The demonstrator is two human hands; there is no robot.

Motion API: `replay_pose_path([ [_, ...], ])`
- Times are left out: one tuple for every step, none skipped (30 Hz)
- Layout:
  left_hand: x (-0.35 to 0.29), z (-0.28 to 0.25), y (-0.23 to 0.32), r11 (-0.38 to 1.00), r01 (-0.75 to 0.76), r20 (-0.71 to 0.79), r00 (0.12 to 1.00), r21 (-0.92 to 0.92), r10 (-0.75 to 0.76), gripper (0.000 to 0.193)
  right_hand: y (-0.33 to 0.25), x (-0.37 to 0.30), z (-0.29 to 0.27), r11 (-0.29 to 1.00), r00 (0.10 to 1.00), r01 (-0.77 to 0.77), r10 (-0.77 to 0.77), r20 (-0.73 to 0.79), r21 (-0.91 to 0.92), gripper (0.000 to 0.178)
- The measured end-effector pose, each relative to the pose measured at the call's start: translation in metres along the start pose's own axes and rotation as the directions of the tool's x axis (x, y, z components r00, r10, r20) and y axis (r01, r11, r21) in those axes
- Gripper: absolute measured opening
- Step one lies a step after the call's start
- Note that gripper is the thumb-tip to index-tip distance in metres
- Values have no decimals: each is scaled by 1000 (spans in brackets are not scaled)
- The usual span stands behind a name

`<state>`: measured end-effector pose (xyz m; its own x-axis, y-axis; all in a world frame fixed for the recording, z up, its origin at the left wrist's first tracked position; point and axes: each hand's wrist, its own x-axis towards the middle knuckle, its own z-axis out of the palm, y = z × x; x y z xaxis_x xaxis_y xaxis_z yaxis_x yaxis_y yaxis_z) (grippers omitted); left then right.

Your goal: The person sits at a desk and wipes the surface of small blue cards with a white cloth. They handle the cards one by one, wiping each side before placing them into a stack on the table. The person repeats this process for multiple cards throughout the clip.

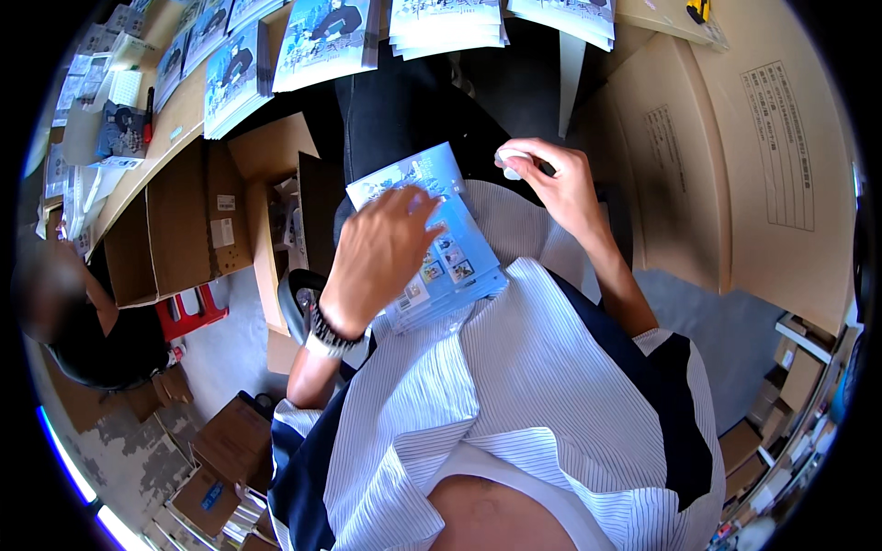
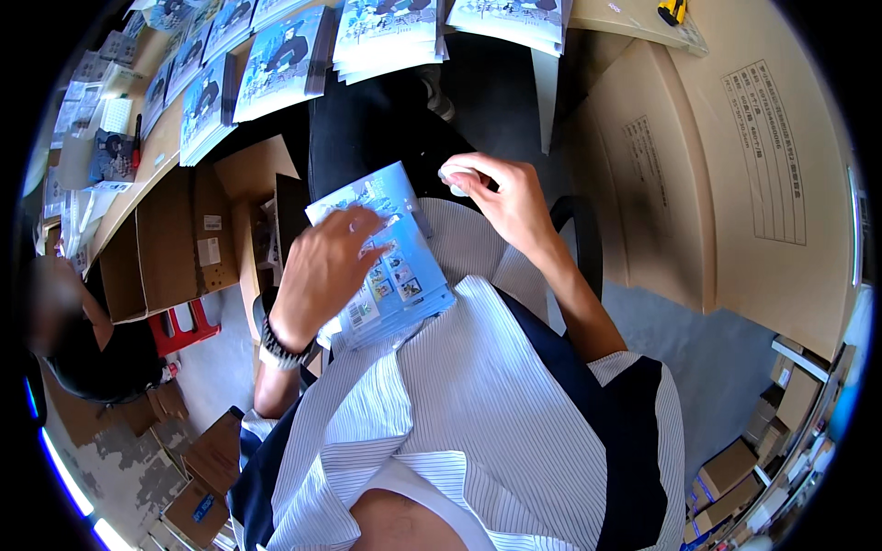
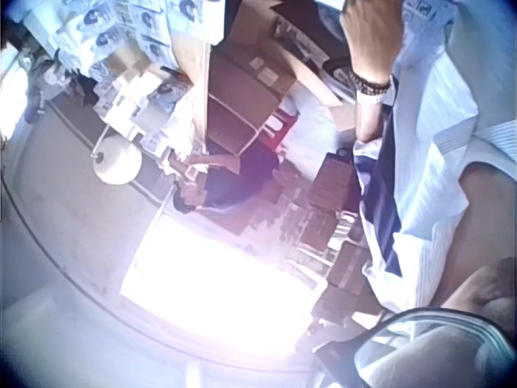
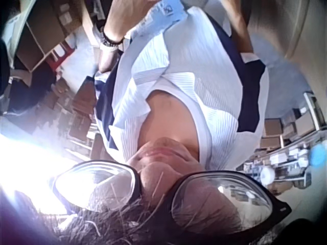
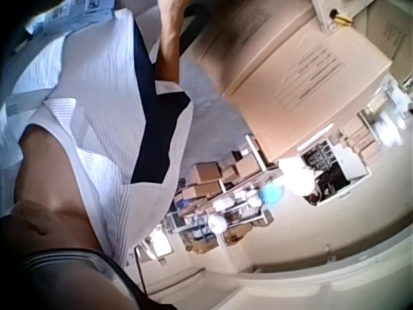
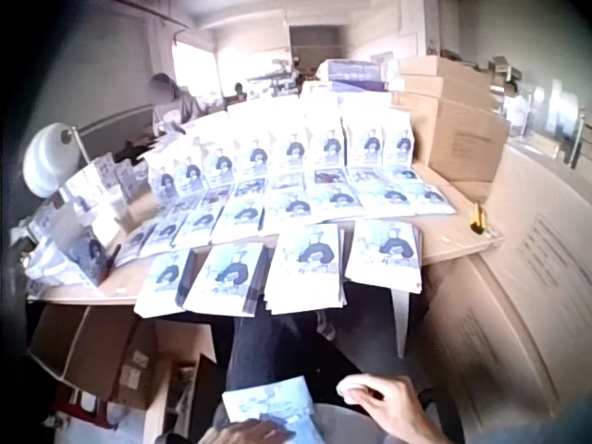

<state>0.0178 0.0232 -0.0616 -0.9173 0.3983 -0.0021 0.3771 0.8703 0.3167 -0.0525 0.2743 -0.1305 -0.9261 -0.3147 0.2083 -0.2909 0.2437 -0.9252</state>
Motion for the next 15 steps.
replay_pose_path([
  [14,2,-3,996,87,1,996,2,-87,39,1,0,1,1000,1000,9,-9,-3,-1,18],
  [24,15,-16,997,46,-129,991,63,-38,51,0,1,2,1000,1000,-1,1,6,18,18],
  [31,19,-25,993,63,-180,983,103,-44,63,-2,1,3,999,1000,-12,12,14,35,17],
  [37,26,-35,995,65,-167,985,79,-51,64,-1,2,4,999,1000,-13,12,22,40,16],
  [42,28,-42,996,68,-150,987,53,-60,66,-2,3,5,998,1000,-20,19,20,57,17],
  [47,24,-47,996,81,-135,988,37,-75,66,-2,4,5,997,999,-27,26,19,75,17],
  [49,19,-50,995,93,-116,989,19,-90,66,-3,3,5,995,999,-39,38,18,93,17],
  [53,15,-53,994,107,-95,990,1,-106,66,-4,4,4,997,999,-34,33,21,74,17],
  [57,13,-55,999,45,-233,972,18,-40,51,-4,4,4,996,999,-40,39,20,84,17],
  [59,2,-50,986,139,-191,969,-90,-154,41,-3,5,4,995,999,-44,43,17,94,17],
  [60,-10,-45,953,233,-136,956,-195,-261,32,-1,6,5,994,999,-50,49,14,102,17],
  [59,-14,-47,987,119,-250,957,-110,-144,19,-2,9,6,997,1000,-6,6,-12,71,17],
  [58,-22,-42,992,100,-236,965,-78,-116,19,-3,13,7,998,999,39,-37,-37,43,18],
  [56,-32,-35,996,80,-218,972,-46,-88,18,-6,17,8,997,995,82,-81,-61,15,19],
  [55,-40,-27,998,59,-200,978,-15,-61,18,-9,22,10,993,990,111,-107,-93,39,19],
])
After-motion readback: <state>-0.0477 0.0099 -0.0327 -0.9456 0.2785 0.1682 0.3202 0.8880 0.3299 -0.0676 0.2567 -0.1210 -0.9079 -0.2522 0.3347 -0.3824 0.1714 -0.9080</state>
